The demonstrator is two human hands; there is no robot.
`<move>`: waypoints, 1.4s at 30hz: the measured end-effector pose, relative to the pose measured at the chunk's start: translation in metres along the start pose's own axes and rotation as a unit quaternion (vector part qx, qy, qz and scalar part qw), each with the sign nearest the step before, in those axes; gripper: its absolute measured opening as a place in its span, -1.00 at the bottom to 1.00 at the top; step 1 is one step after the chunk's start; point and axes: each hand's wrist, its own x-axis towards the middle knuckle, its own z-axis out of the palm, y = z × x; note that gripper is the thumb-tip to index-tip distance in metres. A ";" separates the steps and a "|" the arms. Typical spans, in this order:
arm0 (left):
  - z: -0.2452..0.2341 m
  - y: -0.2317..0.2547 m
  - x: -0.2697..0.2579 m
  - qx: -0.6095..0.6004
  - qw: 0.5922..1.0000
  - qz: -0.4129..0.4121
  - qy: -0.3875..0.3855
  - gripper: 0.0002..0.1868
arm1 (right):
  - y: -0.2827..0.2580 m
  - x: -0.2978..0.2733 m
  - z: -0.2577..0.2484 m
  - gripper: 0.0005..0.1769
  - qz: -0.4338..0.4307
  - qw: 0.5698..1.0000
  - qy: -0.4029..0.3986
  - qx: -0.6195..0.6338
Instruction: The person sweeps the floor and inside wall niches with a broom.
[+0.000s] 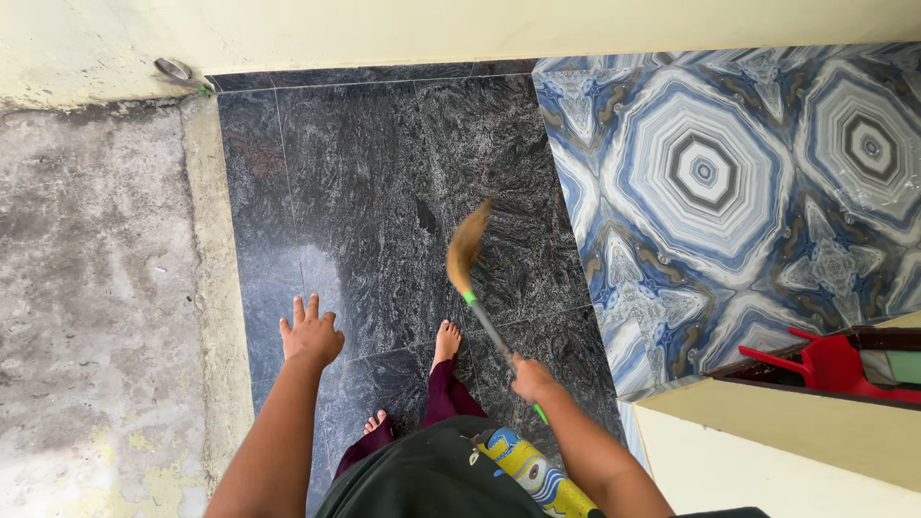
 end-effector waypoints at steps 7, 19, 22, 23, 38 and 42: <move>-0.018 0.049 0.038 -0.015 1.000 0.002 -0.010 -0.47 | -0.059 0.031 -0.036 -0.21 -0.181 0.977 -0.071 -0.086; -0.067 0.139 0.092 -0.018 0.999 0.025 -0.011 -0.47 | 0.097 0.030 -0.148 0.02 0.019 0.995 0.093 -0.021; -0.076 0.152 0.099 -0.019 0.999 0.032 -0.003 -0.50 | 0.155 0.020 -0.167 0.03 0.119 0.987 0.104 -0.001; -0.079 0.156 0.102 -0.022 0.999 0.034 0.006 -0.49 | 0.167 0.024 -0.176 0.01 0.152 0.982 0.108 -0.015; -0.083 0.114 0.123 -0.042 0.999 -0.018 0.010 -0.51 | 0.132 0.120 -0.234 -0.45 0.188 0.969 0.118 0.106; -0.086 0.099 0.141 -0.042 0.999 -0.033 0.005 -0.47 | 0.044 0.153 -0.181 -0.34 0.015 0.990 0.006 0.141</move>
